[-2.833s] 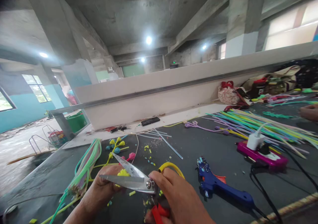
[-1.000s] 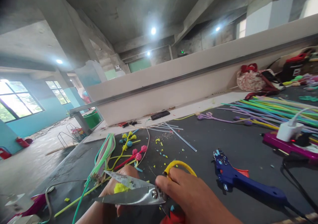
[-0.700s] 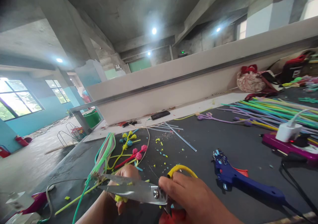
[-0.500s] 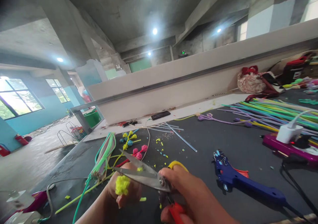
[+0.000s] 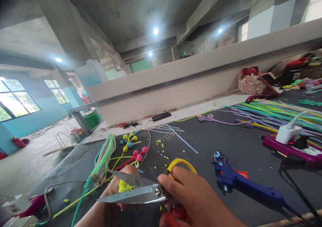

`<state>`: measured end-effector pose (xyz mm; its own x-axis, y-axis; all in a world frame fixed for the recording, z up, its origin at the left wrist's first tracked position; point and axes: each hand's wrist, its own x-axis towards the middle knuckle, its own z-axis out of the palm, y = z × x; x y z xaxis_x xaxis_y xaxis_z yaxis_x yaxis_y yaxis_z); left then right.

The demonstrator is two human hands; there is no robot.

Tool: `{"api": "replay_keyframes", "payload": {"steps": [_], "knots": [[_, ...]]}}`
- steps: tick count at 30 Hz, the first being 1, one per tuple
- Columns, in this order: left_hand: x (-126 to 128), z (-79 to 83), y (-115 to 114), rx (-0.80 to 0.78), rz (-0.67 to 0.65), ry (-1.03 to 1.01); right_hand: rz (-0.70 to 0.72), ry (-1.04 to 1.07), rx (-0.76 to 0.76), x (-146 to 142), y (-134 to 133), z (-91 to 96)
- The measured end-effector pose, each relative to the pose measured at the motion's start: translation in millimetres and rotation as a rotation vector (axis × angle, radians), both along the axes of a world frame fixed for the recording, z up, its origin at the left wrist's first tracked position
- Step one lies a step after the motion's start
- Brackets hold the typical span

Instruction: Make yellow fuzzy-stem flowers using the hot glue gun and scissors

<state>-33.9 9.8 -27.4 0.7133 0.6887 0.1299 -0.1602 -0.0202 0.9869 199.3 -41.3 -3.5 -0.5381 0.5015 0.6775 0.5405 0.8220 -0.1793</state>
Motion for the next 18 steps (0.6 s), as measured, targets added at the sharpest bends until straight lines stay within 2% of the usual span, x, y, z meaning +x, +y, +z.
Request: {"api": "replay_keyframes", "payload": {"steps": [4,7,10,13,16,18], "knots": [[1.9,8.0,-3.0,-0.043,-0.098,-0.050,-0.009,-0.052,-0.102,2.0,1.0,-1.5],[3.4,9.9,-5.9,-0.120,-0.160,-0.115,0.024,-0.034,-0.107,1.7,0.8,-3.2],[3.9,8.0,-6.6,-0.129,-0.156,-0.198,0.068,0.044,-0.203,0.2,-1.4,-3.5],[4.8,10.0,-6.7,-0.068,-0.033,-0.247,0.052,0.175,-0.358,0.1,-2.7,-5.3],[7.9,16.5,-8.2,0.044,0.199,-0.252,-0.049,0.281,-0.272,0.9,-0.4,-11.0],[10.6,19.2,-9.3,0.107,0.330,-0.235,-0.106,0.272,-0.225,0.8,1.5,-14.6]]}}
